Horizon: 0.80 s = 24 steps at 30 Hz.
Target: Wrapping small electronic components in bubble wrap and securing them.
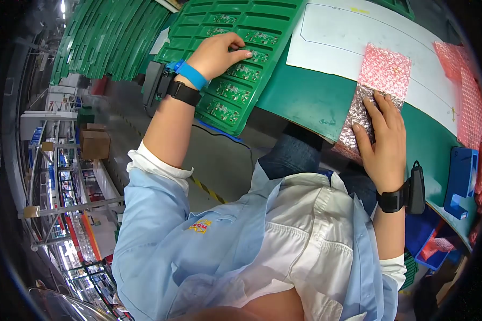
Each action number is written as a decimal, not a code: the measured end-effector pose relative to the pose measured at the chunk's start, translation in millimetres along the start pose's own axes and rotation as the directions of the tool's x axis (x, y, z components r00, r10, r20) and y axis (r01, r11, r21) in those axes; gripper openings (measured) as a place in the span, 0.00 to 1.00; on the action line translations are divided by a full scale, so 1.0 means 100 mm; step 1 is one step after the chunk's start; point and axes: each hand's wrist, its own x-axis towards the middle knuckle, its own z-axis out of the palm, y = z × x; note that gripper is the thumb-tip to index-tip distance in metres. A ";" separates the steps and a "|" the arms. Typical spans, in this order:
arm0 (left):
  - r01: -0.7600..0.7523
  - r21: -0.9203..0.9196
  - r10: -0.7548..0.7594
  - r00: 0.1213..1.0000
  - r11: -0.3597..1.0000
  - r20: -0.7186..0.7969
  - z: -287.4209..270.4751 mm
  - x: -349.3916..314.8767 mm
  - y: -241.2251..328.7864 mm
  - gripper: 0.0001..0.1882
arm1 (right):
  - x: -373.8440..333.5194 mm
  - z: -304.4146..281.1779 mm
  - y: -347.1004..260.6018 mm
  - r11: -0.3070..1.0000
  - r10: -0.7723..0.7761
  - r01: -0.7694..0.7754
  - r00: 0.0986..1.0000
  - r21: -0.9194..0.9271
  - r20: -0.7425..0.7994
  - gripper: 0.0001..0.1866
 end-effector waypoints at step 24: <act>0.142 -0.365 -0.128 0.990 0.920 0.063 0.16 0.48 0.13 0.13 | 0.00 0.00 0.00 1.000 0.004 -0.004 1.000 -0.017 -0.016 0.24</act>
